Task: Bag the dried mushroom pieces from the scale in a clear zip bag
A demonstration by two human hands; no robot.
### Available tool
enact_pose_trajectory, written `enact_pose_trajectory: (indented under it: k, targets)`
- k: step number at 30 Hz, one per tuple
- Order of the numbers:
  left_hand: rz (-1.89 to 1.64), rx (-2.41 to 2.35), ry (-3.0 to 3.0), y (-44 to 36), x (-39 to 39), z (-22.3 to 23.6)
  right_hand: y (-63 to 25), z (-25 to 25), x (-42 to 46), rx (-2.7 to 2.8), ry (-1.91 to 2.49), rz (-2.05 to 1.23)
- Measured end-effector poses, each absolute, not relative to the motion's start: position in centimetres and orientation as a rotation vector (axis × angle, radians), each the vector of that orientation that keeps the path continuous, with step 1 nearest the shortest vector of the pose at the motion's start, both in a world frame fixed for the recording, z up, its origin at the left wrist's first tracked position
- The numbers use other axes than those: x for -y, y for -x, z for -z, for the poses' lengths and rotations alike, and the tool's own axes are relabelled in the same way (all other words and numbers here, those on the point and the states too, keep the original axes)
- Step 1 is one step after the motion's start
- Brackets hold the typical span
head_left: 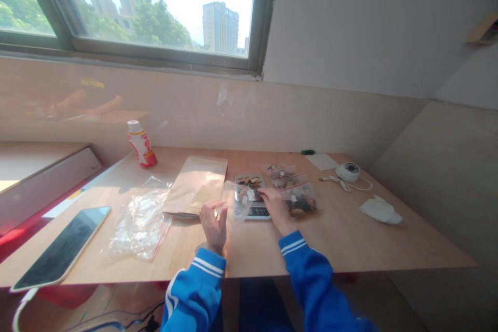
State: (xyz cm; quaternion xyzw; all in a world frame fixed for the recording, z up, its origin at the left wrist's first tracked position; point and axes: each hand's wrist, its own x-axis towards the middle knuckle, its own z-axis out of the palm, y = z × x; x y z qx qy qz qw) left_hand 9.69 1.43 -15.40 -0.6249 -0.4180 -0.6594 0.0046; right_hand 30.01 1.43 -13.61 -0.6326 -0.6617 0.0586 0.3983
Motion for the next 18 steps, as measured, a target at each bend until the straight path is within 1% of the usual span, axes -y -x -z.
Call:
enact_pose_trajectory:
  k: [4,7,9,11,15,18]
  targets:
    - [2.060,1.343,2.021,-9.7,-1.5,15.4,-28.8,10.6,-0.9,1.371,1.516,-0.245]
    - [2.059,1.355,2.067,-9.6,-1.5,15.4,-27.0,7.2,-0.2,1.178,1.343,-0.445]
    - [2.103,1.364,2.095,-9.6,-1.5,15.3,-25.7,5.2,0.5,1.199,1.265,-0.553]
    - [2.181,1.408,2.138,-9.7,-1.4,15.3,-24.5,3.9,1.2,1.317,1.283,-0.622]
    - [2.356,1.591,2.149,-9.9,-1.2,15.1,-23.5,3.7,2.1,1.547,1.313,-0.713]
    - [2.448,1.678,2.110,-10.1,-1.1,15.0,-24.3,5.1,1.0,1.516,1.240,-0.658]
